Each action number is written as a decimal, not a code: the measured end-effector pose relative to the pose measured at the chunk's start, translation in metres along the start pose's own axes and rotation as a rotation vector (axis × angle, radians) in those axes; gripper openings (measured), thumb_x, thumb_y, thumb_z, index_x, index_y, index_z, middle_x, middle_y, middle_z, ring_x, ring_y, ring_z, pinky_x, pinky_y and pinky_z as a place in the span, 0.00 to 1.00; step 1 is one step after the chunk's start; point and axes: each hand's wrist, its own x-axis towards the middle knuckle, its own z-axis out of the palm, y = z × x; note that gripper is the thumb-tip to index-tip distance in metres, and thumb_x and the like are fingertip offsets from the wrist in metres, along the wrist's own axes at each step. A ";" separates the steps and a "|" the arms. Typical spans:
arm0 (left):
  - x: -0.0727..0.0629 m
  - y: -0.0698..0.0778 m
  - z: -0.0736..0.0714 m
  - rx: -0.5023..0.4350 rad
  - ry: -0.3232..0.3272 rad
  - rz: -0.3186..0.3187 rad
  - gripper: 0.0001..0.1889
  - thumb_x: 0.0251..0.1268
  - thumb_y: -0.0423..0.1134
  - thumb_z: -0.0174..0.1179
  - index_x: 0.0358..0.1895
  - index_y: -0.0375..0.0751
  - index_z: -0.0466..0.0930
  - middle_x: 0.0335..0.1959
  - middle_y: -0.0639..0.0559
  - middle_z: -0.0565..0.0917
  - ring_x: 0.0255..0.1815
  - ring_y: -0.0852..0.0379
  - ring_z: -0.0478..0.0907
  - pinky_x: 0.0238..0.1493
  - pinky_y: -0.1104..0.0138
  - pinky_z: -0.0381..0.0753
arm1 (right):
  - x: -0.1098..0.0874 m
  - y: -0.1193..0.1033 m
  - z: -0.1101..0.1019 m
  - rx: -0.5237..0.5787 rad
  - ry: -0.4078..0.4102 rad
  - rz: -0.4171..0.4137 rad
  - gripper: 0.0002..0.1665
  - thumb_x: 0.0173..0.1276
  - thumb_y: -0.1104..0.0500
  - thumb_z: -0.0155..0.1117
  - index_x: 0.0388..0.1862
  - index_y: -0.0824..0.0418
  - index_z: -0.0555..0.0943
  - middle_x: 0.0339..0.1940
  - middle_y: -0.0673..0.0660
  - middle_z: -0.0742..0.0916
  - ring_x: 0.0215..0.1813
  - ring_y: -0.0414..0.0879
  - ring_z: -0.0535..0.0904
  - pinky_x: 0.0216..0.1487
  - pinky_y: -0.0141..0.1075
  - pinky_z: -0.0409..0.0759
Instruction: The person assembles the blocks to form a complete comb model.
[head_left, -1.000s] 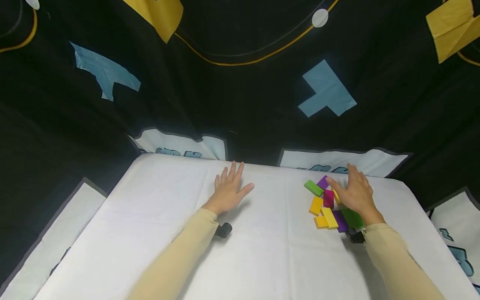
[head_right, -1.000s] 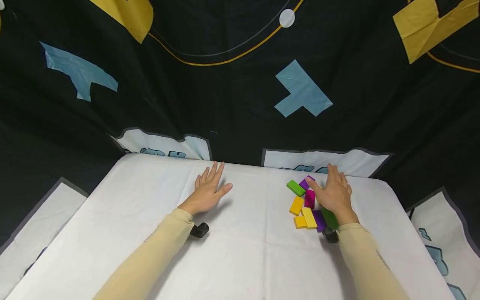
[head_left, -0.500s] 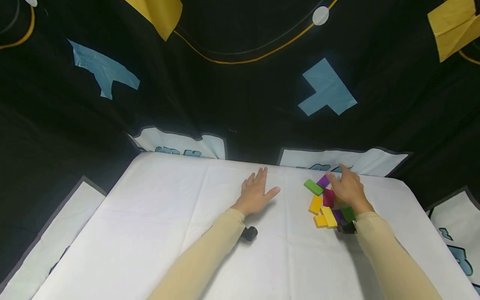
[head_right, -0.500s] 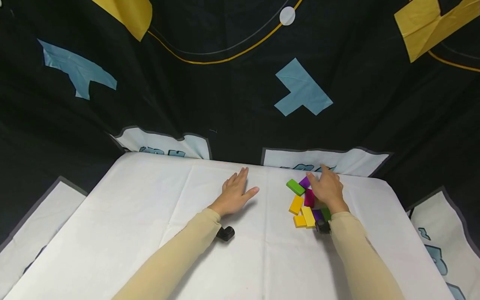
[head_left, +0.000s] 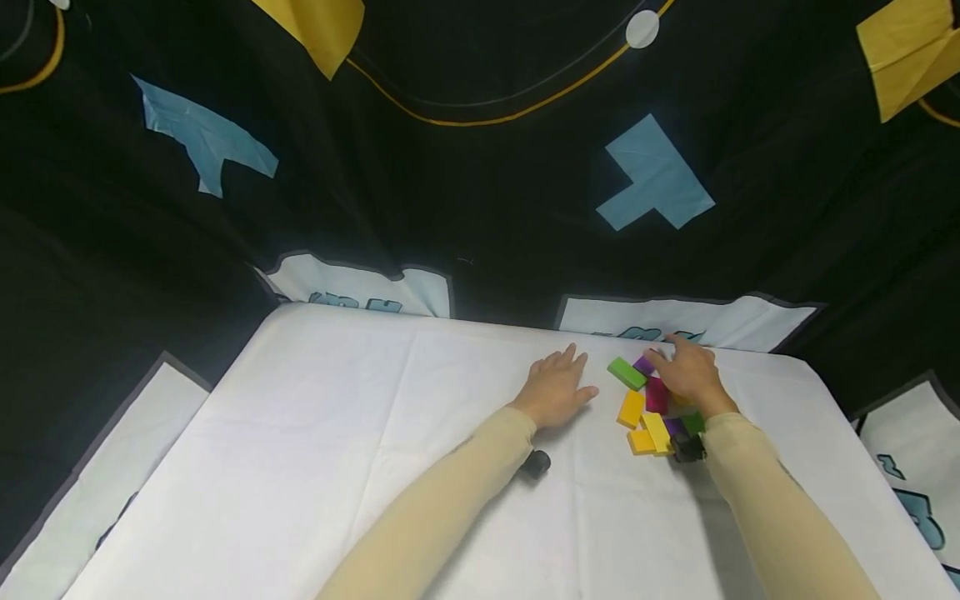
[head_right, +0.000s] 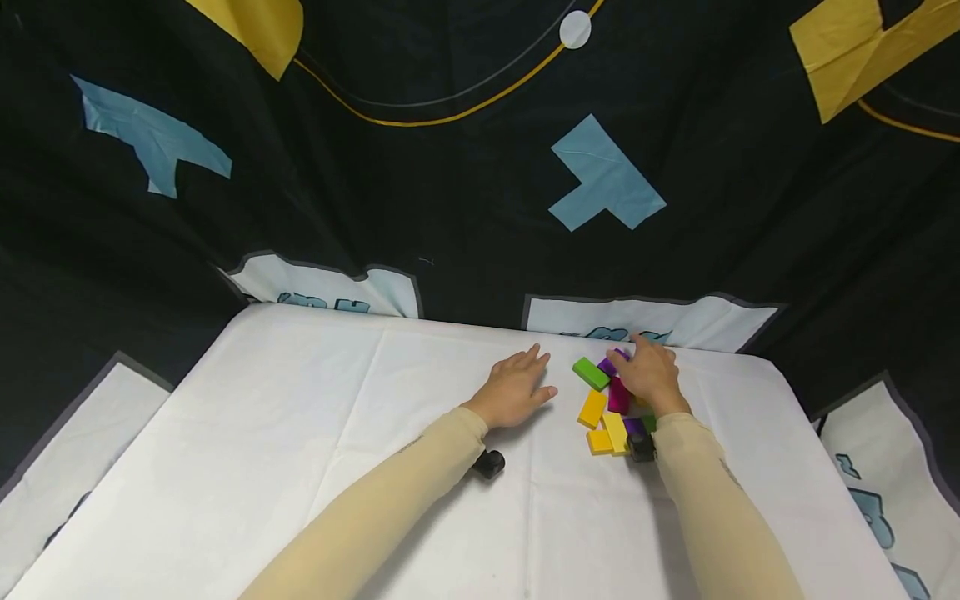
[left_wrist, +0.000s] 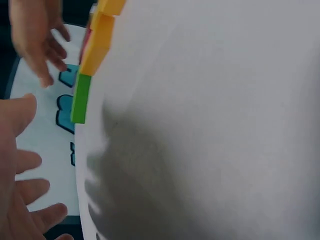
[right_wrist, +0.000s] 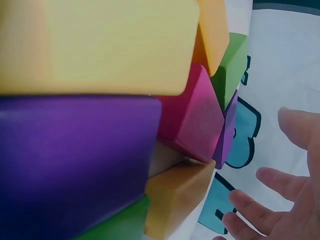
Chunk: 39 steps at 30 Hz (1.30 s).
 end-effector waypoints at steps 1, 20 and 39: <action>0.002 0.002 0.000 0.026 -0.008 0.012 0.34 0.79 0.59 0.44 0.80 0.47 0.56 0.82 0.49 0.53 0.80 0.47 0.53 0.79 0.52 0.53 | 0.001 0.000 0.000 -0.005 -0.001 -0.004 0.45 0.77 0.40 0.50 0.79 0.69 0.54 0.74 0.79 0.62 0.69 0.75 0.56 0.65 0.71 0.66; 0.029 0.028 0.008 0.183 -0.080 0.057 0.33 0.78 0.62 0.42 0.81 0.55 0.55 0.82 0.52 0.53 0.81 0.52 0.52 0.79 0.57 0.53 | 0.013 0.004 0.003 -0.115 -0.041 -0.036 0.41 0.76 0.43 0.54 0.75 0.70 0.61 0.69 0.80 0.68 0.65 0.76 0.60 0.61 0.67 0.73; 0.033 0.037 0.020 0.335 -0.128 0.135 0.31 0.79 0.64 0.36 0.81 0.66 0.52 0.83 0.59 0.47 0.82 0.52 0.46 0.80 0.53 0.48 | 0.015 0.001 0.008 -0.153 -0.043 -0.059 0.38 0.73 0.47 0.61 0.72 0.69 0.66 0.63 0.79 0.73 0.60 0.74 0.64 0.56 0.62 0.80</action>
